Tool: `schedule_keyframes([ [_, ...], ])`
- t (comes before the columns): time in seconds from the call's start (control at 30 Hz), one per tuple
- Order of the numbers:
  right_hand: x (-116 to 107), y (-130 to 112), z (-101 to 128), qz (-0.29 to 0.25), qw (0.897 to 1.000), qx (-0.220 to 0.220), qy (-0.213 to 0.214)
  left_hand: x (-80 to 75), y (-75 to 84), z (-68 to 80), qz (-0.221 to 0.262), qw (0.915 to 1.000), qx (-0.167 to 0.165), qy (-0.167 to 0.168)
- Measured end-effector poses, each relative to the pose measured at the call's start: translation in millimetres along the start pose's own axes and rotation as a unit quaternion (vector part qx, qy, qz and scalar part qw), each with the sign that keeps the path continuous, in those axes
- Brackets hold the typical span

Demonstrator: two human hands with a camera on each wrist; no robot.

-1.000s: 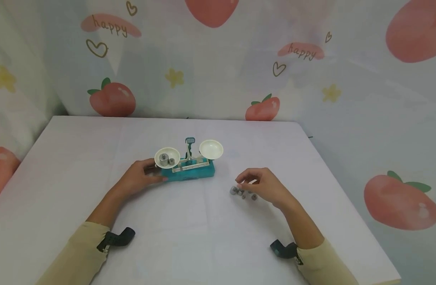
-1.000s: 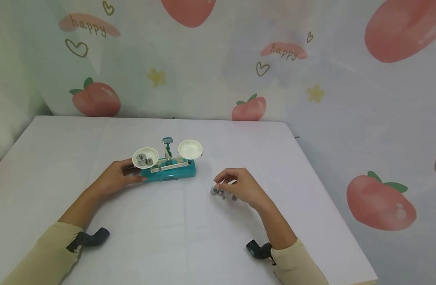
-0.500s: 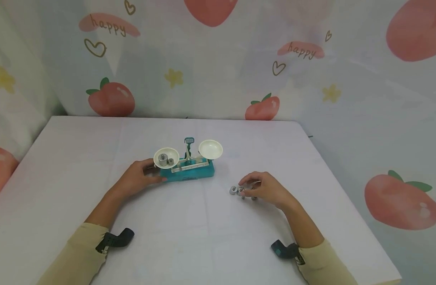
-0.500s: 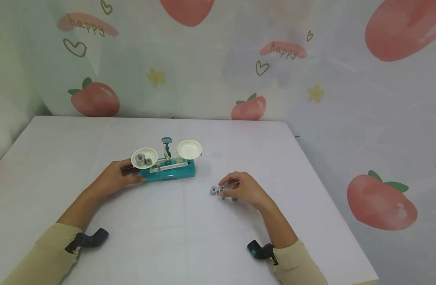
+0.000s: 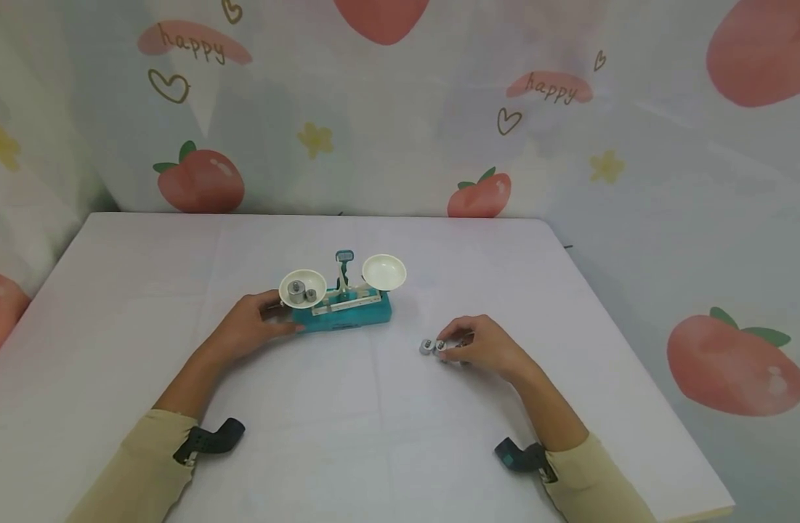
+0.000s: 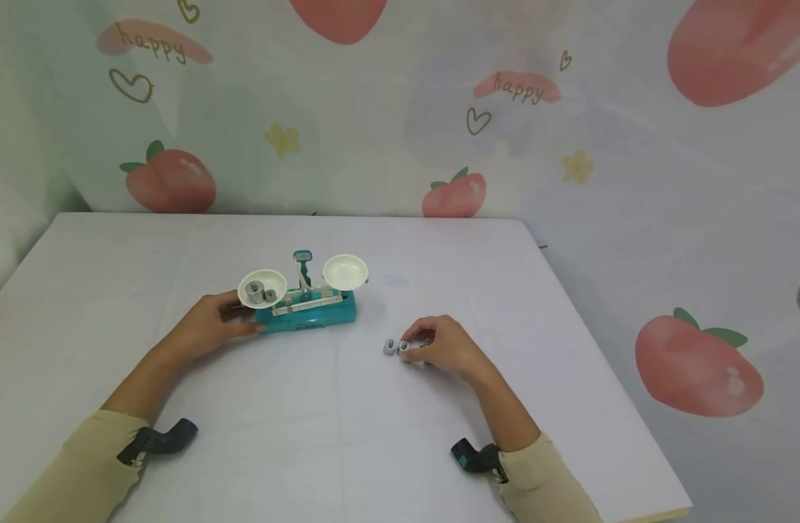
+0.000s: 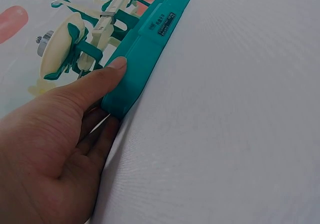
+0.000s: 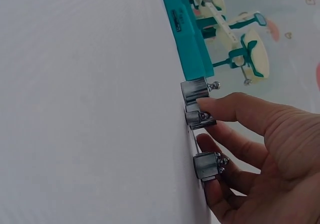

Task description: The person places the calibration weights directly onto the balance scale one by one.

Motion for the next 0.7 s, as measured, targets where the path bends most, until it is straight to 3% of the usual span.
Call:
schedule_keyframes([
  [0.7, -6.9, -16.9, 7.7, -0.016, 0.995, -0.021, 0.092, -0.7, 0.3, 1.4, 0.004, 1.0000, -0.006, -0.003],
])
Point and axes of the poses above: each hand's wrist, its own z-axis away from the middle knuckle, its own x-axis out of the palm, y = z × x, the point moved 3 cm from there along -z, towards the middle knuckle, and after that the axes turned 14 degrees about -y, right-handed, at the moved point
